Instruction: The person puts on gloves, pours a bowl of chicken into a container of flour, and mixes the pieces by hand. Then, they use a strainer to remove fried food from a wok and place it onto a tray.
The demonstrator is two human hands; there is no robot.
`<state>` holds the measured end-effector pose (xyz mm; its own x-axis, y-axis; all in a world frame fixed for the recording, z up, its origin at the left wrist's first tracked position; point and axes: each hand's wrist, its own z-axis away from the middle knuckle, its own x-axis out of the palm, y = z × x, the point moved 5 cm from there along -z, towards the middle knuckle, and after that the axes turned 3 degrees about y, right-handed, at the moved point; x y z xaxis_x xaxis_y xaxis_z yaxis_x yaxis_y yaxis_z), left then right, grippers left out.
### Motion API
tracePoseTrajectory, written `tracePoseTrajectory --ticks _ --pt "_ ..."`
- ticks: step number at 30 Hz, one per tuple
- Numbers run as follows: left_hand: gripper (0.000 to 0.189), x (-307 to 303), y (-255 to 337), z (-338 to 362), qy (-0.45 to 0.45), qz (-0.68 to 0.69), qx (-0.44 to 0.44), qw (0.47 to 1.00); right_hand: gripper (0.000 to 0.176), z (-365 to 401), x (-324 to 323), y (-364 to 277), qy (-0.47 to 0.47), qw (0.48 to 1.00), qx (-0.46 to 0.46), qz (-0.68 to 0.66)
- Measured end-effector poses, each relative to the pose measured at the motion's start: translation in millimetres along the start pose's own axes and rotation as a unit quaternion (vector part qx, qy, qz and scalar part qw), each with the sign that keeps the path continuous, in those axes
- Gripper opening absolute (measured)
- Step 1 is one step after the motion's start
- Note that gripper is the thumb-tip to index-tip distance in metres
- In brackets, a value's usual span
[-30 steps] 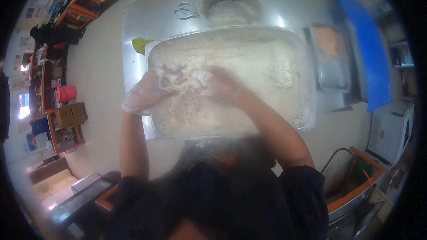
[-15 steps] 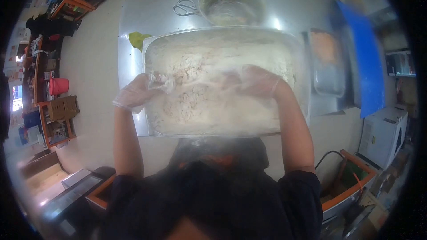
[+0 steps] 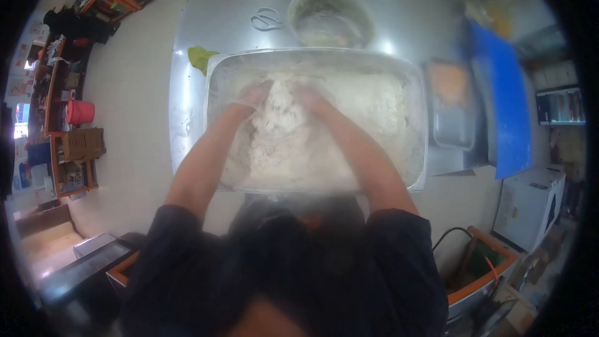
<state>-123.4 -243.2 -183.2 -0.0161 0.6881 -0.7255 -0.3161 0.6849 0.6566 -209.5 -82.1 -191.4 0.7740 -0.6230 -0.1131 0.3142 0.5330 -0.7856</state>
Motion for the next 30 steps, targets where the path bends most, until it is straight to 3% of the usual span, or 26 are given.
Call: tracePoseTrajectory --ticks 3,5,7,9,11,12,13,15,16,17,18,20,24,26,27,29,30 --pt "0.033 -34 35 19 -0.138 -0.054 0.072 0.986 0.074 35 -7 -18 -0.111 0.979 -0.059 0.161" --pt "0.034 -25 -23 -1 -0.133 -0.206 -0.021 0.969 0.076 14 -36 -25 -0.087 0.888 -0.111 0.438" --pt "0.036 -10 -41 7 -0.205 -0.296 -0.078 0.930 0.077 14 -46 -23 -0.129 0.818 -0.055 0.558" --pt "0.039 12 -33 22 -0.353 -0.328 -0.086 0.872 0.078 34 -49 -8 -0.217 0.811 0.112 0.531" --pt "0.045 6 -2 49 -0.416 -0.224 -0.056 0.880 0.068 44 -39 39 -0.219 0.859 0.021 0.463" --pt "0.048 6 10 62 -0.448 -0.172 -0.037 0.877 0.071 68 -30 40 -0.224 0.907 0.135 0.329" --pt "0.048 22 -17 64 -0.430 -0.145 -0.020 0.891 0.077 88 -21 35 -0.219 0.927 0.241 0.186" --pt "0.047 73 -97 75 -0.398 -0.084 0.012 0.914 0.074 104 -16 29 -0.300 0.944 0.110 0.087" --pt "0.049 63 -73 83 -0.375 0.018 -0.159 0.913 0.073 109 -13 27 -0.304 0.950 0.059 0.044" --pt "0.052 39 -15 94 -0.338 0.119 -0.323 0.876 0.073 115 -10 25 -0.310 0.951 0.008 0.000" --pt "0.054 26 16 107 -0.284 0.215 -0.474 0.805 0.074 114 0 23 -0.283 0.958 -0.030 -0.033" --pt "0.052 41 7 114 -0.281 0.323 -0.443 0.787 0.074 110 14 18 -0.247 0.966 -0.034 -0.073" --pt "0.050 41 0 111 -0.287 0.517 -0.333 0.735 0.071 105 24 -34 -0.220 0.966 0.102 -0.087" --pt "0.048 4 7 87 -0.272 0.337 -0.196 0.880 0.067 105 19 -66 -0.208 0.976 0.049 -0.042" --pt "0.048 -17 19 83 -0.260 0.237 -0.125 0.928 0.064 107 17 -85 -0.200 0.979 -0.038 0.001" --pt "0.051 -55 59 88 -0.207 -0.049 -0.046 0.976 0.061 117 16 -127 -0.175 0.958 -0.167 0.154" --pt "0.053 -70 77 86 -0.171 -0.192 -0.001 0.966 0.060 117 17 -142 -0.157 0.932 -0.233 0.231"
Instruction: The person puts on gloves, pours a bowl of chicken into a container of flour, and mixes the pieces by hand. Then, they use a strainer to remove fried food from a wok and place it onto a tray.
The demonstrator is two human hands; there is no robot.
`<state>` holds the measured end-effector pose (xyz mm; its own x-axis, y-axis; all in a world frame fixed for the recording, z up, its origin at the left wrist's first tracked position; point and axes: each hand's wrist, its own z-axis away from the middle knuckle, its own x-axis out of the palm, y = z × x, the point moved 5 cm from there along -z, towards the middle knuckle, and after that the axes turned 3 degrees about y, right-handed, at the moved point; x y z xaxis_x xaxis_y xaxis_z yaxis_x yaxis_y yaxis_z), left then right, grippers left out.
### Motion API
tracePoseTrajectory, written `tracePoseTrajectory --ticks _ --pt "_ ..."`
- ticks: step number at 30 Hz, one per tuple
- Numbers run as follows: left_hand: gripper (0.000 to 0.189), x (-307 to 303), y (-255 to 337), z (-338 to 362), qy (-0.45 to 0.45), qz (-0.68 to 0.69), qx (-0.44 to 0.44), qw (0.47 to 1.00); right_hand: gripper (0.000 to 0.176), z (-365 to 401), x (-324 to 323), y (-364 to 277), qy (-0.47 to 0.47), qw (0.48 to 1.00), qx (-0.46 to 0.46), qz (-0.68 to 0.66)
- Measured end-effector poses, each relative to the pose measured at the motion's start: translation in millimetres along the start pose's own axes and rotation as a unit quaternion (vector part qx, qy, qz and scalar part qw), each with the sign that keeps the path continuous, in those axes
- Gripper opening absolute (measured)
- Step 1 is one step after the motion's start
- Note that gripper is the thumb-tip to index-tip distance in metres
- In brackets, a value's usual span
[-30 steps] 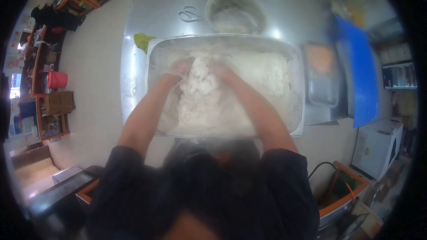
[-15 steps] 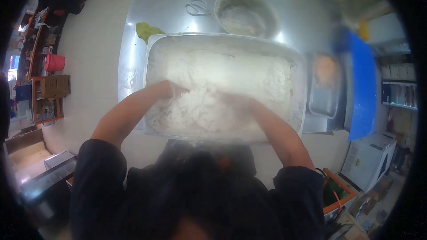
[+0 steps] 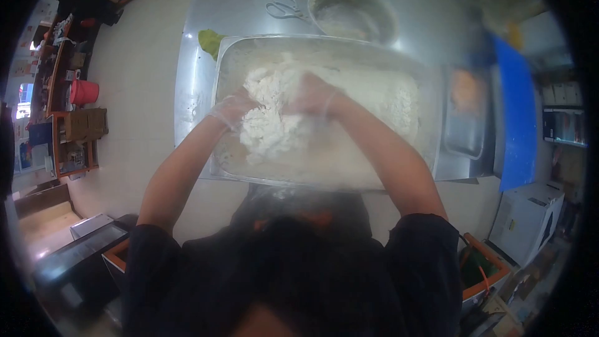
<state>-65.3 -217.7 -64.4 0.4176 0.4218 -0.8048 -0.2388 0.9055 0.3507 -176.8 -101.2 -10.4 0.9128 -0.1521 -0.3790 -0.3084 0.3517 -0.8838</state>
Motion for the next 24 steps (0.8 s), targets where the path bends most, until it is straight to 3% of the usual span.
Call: tracePoseTrajectory --ticks 3,6,9,12,14,18,21,24 --pt "0.054 -16 -5 16 0.097 0.166 -0.279 0.941 0.061 -8 -7 -2 0.045 0.989 -0.034 0.137" --pt "0.051 -36 13 26 0.164 0.126 -0.241 0.948 0.038 3 -15 -10 0.102 0.971 0.024 0.217" --pt "0.048 -50 28 30 0.189 0.112 -0.149 0.964 0.038 13 -22 -28 0.093 0.960 0.014 0.263" --pt "0.043 -84 56 50 0.085 0.073 -0.230 0.967 0.033 25 -29 -49 0.048 0.950 0.072 0.302" --pt "0.057 -80 45 49 0.094 0.095 -0.231 0.964 0.033 31 -32 -49 0.106 0.955 0.037 0.275" --pt "0.068 -65 35 45 0.211 0.206 -0.180 0.938 0.034 46 -32 -58 0.158 0.974 0.017 0.162" --pt "0.070 -62 37 42 0.236 0.380 -0.124 0.885 0.037 58 -31 -66 0.148 0.975 -0.072 0.148" --pt "0.065 -79 52 61 0.202 0.263 -0.313 0.890 0.040 55 -31 -62 0.112 0.966 -0.017 0.232"
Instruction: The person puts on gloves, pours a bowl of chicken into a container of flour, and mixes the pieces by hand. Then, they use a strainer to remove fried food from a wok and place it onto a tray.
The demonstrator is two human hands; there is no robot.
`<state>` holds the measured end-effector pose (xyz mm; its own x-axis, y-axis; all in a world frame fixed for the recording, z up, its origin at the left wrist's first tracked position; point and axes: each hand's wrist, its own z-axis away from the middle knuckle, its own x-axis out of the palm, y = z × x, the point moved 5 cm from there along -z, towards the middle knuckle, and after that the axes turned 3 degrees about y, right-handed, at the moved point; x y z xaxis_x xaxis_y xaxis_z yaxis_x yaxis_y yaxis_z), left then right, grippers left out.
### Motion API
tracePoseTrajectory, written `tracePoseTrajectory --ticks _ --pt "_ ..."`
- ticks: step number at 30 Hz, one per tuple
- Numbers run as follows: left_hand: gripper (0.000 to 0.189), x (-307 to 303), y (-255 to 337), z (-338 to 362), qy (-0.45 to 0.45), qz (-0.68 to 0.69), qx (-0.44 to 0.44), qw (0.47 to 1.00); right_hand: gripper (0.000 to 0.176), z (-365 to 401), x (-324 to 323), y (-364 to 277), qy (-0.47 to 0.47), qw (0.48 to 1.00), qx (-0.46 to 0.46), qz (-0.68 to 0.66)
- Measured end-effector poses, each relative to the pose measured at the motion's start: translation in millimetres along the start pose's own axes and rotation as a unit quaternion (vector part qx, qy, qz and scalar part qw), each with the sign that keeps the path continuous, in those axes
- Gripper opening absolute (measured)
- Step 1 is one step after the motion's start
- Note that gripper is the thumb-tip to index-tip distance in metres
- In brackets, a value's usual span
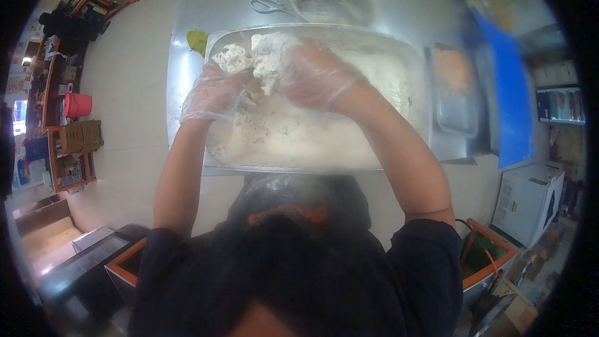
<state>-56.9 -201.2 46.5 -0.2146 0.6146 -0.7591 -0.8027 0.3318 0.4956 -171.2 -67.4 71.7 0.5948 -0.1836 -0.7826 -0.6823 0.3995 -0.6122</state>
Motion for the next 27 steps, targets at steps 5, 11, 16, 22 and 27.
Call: tracePoseTrajectory --ticks 5,11,16,22,27 --pt "0.064 -3 5 4 0.014 -0.060 0.089 0.994 0.038 10 4 -11 0.029 0.983 -0.085 0.159" --pt "0.063 4 -5 -5 0.002 -0.160 0.221 0.962 0.034 13 -4 -19 0.101 0.983 -0.151 0.037" --pt "0.058 -1 -18 -11 -0.036 0.087 0.199 0.975 0.032 15 -13 -14 0.037 0.993 -0.074 -0.078" --pt "0.057 -7 -20 -15 -0.084 0.193 0.184 0.960 0.036 13 -10 -5 -0.032 0.960 -0.099 -0.259" --pt "0.045 4 -44 -46 -0.046 -0.026 0.132 0.990 0.048 -2 10 45 -0.111 0.991 -0.028 -0.072"
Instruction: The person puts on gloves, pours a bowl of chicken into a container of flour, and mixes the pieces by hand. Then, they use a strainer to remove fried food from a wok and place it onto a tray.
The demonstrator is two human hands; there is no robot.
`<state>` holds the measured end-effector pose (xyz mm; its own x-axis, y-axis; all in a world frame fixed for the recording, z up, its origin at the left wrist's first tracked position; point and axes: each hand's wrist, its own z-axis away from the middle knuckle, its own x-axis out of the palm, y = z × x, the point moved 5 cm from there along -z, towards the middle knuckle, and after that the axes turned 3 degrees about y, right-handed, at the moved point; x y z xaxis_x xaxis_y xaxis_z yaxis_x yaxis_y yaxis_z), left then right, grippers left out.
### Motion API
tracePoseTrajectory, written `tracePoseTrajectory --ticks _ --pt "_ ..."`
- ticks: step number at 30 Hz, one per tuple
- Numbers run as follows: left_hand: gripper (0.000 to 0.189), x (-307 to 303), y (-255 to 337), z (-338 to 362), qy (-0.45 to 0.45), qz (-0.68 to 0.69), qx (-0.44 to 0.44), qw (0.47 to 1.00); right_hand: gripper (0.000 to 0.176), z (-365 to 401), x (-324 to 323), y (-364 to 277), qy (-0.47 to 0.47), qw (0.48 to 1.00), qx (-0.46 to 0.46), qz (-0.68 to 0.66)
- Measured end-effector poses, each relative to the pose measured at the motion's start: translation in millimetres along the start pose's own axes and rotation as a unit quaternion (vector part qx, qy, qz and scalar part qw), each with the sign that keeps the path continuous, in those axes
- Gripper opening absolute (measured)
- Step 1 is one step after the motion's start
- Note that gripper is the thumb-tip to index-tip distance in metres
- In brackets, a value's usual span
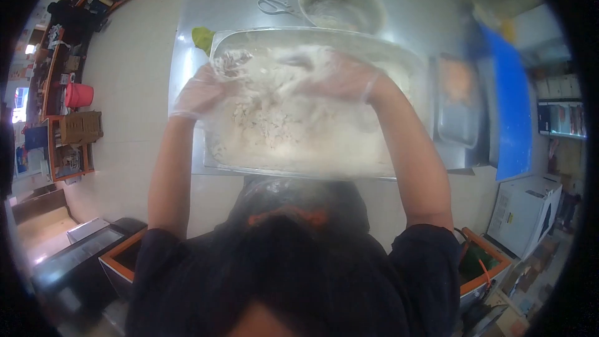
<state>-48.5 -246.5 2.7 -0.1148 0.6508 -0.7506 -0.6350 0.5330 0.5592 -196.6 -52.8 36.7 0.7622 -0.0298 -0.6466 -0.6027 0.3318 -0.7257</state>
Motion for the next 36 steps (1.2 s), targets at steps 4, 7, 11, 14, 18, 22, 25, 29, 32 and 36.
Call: tracePoseTrajectory --ticks 4,7,11,14,18,22,25,29,32,36 --pt "0.059 44 -13 -13 -0.079 -0.196 -0.062 0.975 0.068 -38 54 156 -0.053 0.951 0.288 0.095" --pt "0.063 117 -57 -48 -0.010 -0.212 -0.004 0.977 0.079 -61 113 207 0.047 0.956 0.282 0.059" --pt "0.057 103 -43 -62 -0.048 0.034 -0.090 0.994 0.079 -62 133 150 0.119 0.909 0.263 -0.300" --pt "0.049 76 -35 -66 -0.070 0.122 -0.072 0.987 0.070 -57 95 127 0.084 0.886 0.229 -0.394" --pt "0.057 103 -73 -96 0.168 -0.052 -0.024 0.984 0.058 -94 86 222 0.084 0.927 0.241 -0.276" --pt "0.044 152 -59 -105 0.113 -0.138 0.041 0.983 0.051 -108 163 238 0.248 0.742 0.357 -0.511" --pt "0.038 147 -51 -81 0.074 -0.017 0.122 0.990 0.053 -94 145 190 0.097 0.827 0.246 -0.496" --pt "0.042 88 -40 -79 -0.095 -0.081 0.018 0.992 0.057 -60 115 200 -0.118 0.907 0.300 -0.271" --pt "0.050 132 -60 -72 -0.315 -0.301 0.010 0.900 0.058 -60 135 259 -0.253 0.874 0.408 -0.068" --pt "0.055 163 -81 -49 -0.387 -0.073 -0.006 0.919 0.053 -10 172 217 -0.189 0.848 0.393 -0.302"
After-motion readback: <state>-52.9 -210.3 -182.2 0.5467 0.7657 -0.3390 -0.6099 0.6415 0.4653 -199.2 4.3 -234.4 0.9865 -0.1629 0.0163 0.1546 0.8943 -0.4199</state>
